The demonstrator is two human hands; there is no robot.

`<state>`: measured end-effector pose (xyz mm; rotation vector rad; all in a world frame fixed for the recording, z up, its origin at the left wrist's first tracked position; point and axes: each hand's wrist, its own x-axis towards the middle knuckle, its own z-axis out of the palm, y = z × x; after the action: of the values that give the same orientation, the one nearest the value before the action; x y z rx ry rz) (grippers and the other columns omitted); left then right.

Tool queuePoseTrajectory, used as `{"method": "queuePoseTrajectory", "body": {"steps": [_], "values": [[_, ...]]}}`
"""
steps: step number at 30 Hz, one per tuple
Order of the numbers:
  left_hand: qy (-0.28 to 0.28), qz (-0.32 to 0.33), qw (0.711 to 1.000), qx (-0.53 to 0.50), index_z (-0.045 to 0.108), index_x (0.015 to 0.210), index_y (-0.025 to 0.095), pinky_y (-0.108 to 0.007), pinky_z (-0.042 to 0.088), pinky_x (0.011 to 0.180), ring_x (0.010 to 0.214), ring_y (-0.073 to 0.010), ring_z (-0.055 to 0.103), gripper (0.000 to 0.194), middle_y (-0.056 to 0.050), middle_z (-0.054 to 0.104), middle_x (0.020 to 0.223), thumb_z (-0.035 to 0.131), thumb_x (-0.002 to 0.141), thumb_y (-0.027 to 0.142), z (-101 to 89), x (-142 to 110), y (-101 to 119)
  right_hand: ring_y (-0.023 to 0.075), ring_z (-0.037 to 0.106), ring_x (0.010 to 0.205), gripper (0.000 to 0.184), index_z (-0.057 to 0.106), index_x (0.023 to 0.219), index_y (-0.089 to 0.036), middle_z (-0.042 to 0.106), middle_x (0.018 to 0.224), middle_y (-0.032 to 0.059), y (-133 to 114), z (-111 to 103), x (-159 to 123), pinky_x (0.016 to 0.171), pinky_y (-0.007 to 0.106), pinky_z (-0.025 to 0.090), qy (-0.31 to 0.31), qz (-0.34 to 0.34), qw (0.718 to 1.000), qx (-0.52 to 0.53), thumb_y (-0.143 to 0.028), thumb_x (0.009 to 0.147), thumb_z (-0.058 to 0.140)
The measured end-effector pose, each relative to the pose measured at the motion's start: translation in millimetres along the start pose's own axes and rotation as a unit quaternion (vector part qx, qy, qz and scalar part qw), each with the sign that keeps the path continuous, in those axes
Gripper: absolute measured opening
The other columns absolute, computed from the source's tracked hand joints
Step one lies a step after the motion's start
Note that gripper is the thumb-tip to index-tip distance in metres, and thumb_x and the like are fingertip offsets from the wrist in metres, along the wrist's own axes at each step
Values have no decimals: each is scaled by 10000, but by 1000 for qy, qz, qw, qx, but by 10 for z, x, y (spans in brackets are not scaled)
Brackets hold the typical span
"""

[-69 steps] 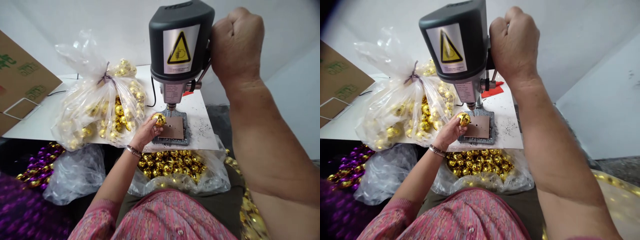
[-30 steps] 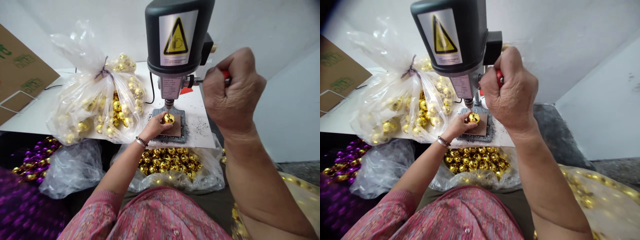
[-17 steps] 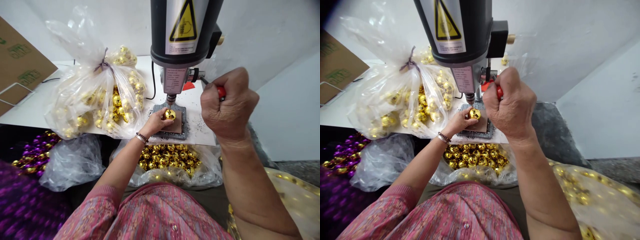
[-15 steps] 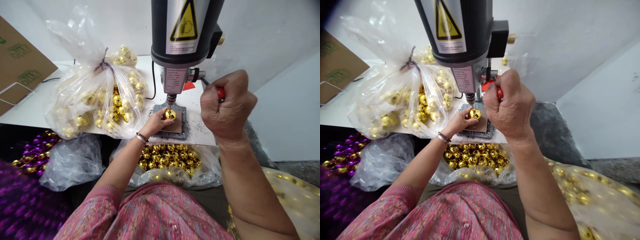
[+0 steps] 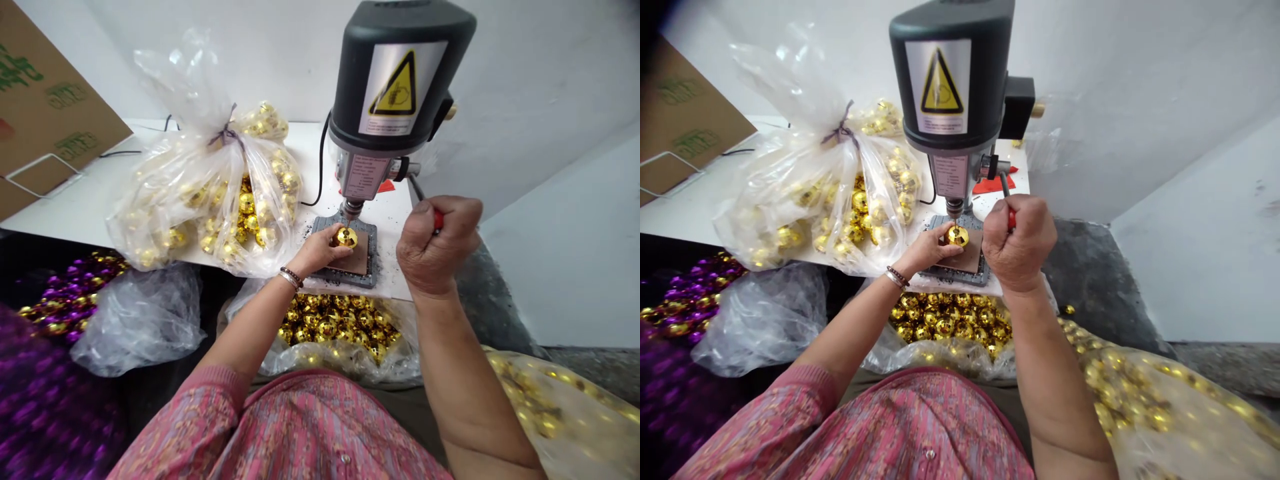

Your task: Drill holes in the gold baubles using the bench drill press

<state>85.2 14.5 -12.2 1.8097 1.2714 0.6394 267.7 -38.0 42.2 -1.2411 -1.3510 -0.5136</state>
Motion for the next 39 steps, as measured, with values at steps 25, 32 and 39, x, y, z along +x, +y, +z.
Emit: {"method": "queuePoseTrajectory", "body": {"steps": [25, 32, 39], "values": [[-84, 68, 988, 109, 667, 1270, 180, -298, 550, 800, 804, -153, 643, 525, -99, 723, 1174, 767, 757, 229, -215, -938, -158, 21, 344, 675, 234, 331, 706, -164, 377, 670, -73, -362, -60, 773, 756, 288, 282, -28, 144, 985, 95, -128, 913, 434], [169, -28, 980, 102, 721, 1245, 200, -291, 547, 826, 764, -147, 652, 342, -62, 750, 1012, 534, 970, 282, -749, -1020, -282, 20, 328, 705, 273, 299, 686, -144, 336, 696, -72, -366, -78, 720, 766, 309, 296, -26, 156, 982, 100, -98, 899, 463], [185, -205, 945, 173, 729, 973, 159, -296, 500, 775, 778, -205, 681, 167, -80, 739, 792, 591, 903, 221, -1148, -415, -657, 25, 455, 751, 249, 373, 706, -127, 483, 717, -98, -332, -91, 662, 811, 355, 310, -22, 139, 987, 83, -193, 914, 492]]}}
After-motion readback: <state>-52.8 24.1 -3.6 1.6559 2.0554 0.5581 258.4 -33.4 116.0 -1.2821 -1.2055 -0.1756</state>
